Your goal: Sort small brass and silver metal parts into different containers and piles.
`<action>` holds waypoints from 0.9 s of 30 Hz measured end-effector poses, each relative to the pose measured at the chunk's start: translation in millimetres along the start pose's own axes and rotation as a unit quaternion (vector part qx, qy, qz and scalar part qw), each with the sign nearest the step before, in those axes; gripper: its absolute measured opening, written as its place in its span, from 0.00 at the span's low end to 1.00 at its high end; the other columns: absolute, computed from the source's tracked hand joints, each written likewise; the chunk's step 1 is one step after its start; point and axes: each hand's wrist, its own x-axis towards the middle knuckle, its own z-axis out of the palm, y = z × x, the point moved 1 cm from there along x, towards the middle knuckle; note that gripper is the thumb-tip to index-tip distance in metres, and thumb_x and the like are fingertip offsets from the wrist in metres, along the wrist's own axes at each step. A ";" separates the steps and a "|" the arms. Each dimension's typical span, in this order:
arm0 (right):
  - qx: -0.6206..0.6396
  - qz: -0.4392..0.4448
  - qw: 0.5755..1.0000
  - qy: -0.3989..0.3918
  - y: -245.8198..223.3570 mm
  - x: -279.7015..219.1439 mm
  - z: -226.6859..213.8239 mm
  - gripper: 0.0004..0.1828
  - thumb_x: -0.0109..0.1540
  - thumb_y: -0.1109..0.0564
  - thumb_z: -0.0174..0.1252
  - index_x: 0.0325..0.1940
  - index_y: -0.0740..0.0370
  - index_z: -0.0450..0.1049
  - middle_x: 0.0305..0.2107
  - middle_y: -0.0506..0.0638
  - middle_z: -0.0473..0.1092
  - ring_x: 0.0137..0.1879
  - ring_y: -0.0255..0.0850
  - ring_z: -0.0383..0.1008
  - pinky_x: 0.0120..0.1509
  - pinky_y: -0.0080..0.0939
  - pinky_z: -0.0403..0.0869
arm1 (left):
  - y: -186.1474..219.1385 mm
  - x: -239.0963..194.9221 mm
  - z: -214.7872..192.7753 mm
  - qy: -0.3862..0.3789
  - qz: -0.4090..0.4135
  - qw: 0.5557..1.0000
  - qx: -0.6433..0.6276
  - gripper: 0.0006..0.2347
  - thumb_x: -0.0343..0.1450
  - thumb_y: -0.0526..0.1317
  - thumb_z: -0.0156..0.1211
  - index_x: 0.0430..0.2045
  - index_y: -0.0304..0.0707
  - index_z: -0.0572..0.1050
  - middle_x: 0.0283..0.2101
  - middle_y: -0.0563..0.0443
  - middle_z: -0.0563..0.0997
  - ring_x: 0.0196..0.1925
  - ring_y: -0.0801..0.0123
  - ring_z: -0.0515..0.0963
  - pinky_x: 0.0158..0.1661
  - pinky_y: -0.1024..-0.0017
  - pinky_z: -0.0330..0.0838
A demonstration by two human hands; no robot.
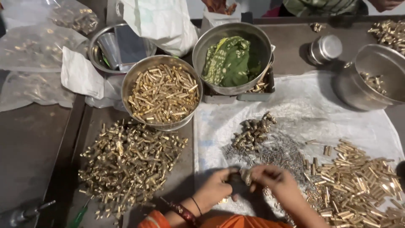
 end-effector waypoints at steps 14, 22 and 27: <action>-0.507 -0.374 0.775 -0.057 -27.9 29.9 63.2 0.19 0.54 0.54 0.62 0.50 0.51 0.79 0.45 0.50 0.74 0.48 0.50 0.77 0.49 0.45 0.76 | -10.2 -9.5 -13.7 0.055 0.025 0.995 0.074 0.09 0.71 0.32 0.58 0.43 0.34 0.81 0.31 0.54 0.80 0.25 0.78 0.77 0.29 0.77 0.72; -0.645 -0.371 0.663 -0.084 -24.9 30.4 67.5 0.14 0.58 0.54 0.58 0.48 0.54 0.75 0.44 0.49 0.71 0.53 0.45 0.74 0.55 0.45 0.75 | -36.9 0.9 -30.9 0.104 0.031 0.990 0.091 0.15 0.66 0.26 0.50 0.43 0.32 0.81 0.32 0.52 0.84 0.24 0.75 0.79 0.30 0.76 0.75; -0.412 -0.274 0.868 -0.035 -30.8 15.2 57.6 0.12 0.58 0.58 0.65 0.44 0.62 0.76 0.41 0.52 0.74 0.47 0.48 0.77 0.50 0.43 0.76 | -27.3 4.4 -34.6 0.108 0.033 0.992 0.052 0.13 0.69 0.27 0.52 0.46 0.28 0.79 0.31 0.51 0.82 0.24 0.74 0.78 0.29 0.75 0.75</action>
